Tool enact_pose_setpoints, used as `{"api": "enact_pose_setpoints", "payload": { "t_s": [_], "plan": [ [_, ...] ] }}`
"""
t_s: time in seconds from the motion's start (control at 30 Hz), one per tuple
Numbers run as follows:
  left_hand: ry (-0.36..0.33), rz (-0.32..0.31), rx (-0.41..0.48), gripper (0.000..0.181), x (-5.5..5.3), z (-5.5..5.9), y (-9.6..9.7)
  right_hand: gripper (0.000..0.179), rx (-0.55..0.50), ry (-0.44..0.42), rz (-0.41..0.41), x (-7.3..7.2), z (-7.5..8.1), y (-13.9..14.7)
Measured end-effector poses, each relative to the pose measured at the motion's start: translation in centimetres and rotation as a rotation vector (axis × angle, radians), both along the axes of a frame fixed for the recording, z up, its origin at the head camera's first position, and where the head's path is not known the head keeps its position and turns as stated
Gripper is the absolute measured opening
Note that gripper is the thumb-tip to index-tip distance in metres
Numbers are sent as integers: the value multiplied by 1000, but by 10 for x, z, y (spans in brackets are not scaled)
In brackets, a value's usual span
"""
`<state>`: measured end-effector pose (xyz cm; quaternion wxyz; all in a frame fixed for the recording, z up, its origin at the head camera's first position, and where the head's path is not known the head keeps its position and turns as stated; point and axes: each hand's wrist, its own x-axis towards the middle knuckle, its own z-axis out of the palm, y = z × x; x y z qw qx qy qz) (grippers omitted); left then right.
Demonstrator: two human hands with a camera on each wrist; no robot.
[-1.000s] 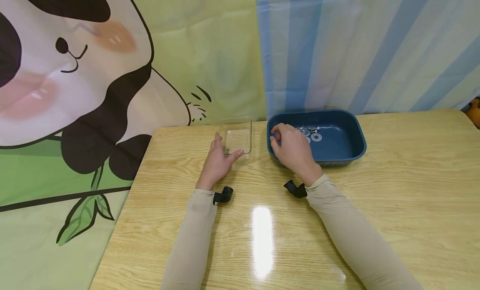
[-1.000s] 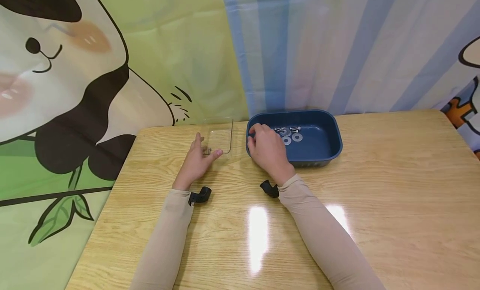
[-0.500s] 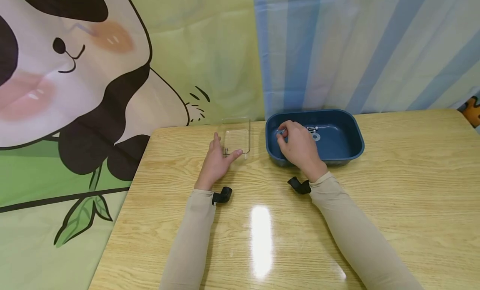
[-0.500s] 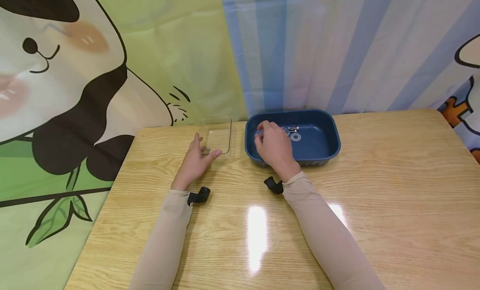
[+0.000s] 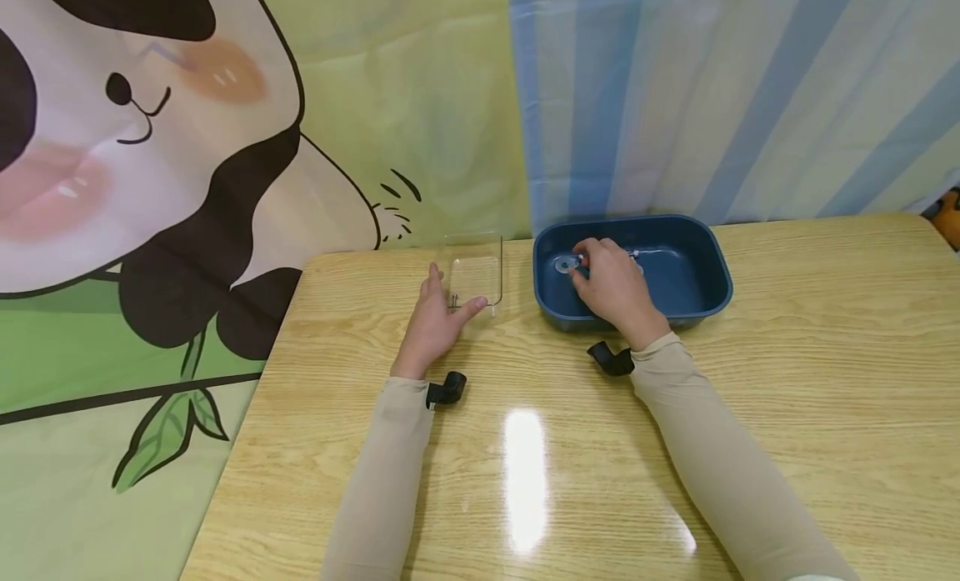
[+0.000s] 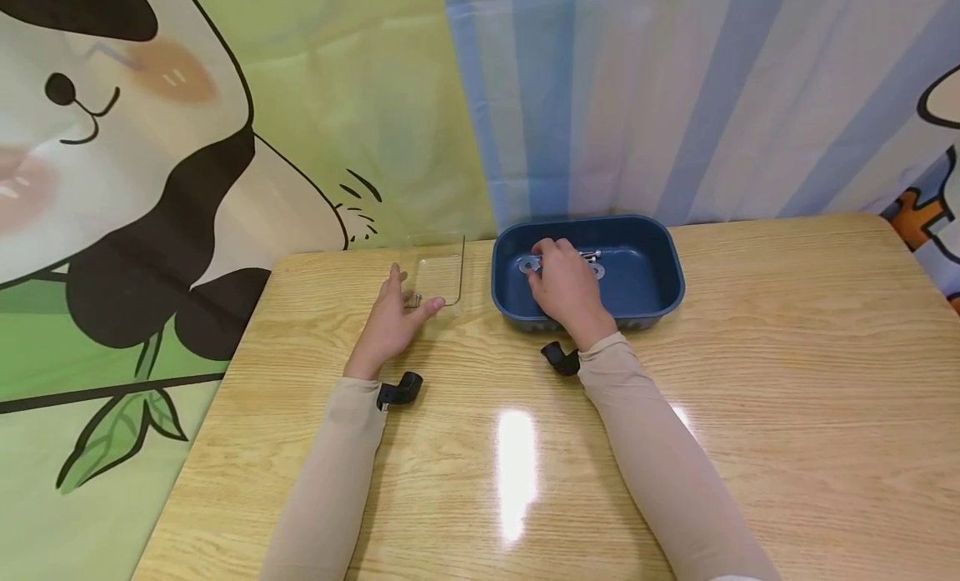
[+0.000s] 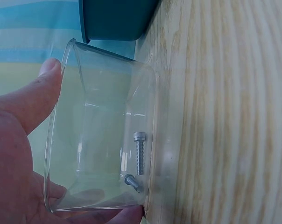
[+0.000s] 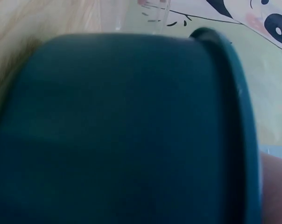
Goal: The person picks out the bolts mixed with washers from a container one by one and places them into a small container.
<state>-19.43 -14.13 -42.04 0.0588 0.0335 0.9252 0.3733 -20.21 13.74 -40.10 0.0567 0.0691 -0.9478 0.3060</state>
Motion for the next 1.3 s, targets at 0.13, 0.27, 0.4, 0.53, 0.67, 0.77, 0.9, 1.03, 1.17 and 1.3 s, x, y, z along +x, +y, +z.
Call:
{"api": "enact_pose_setpoints", "payload": {
  "t_s": [0.13, 0.27, 0.4, 0.53, 0.67, 0.77, 0.9, 1.03, 1.17, 1.3],
  "plan": [
    [3, 7, -5, 114, 0, 0, 1, 38, 27, -47, 22, -4, -1, 5],
    [3, 3, 1, 114, 0, 0, 1, 39, 49, -73, 30, -8, -2, 8],
    [1, 5, 7, 114, 0, 0, 1, 41, 62, -104, 25, -12, -3, 10],
    [-6, 7, 11, 115, 1, 0, 0, 44, 81, -138, 25, -15, -5, 10],
    [-6, 0, 11, 115, 0, 0, 1, 46, 107, -165, 25, -17, -6, 11],
    [-9, -2, 10, 115, 0, 0, 1, 48, 124, -194, 28, -17, -7, 11],
    [-14, 1, 8, 114, 0, 1, 0, 50, 139, -230, 25, -18, -7, 11],
    [-12, 0, 6, 114, 0, 1, 1, 53, 158, -271, 18, -20, -9, 11],
    [-4, -1, 1, 114, -1, 1, 1, 54, 165, -302, 21, -20, -9, 11],
    [-3, 1, -1, 114, -1, 0, 1, 50, 162, -303, 23, -20, -8, 12]
  ]
}}
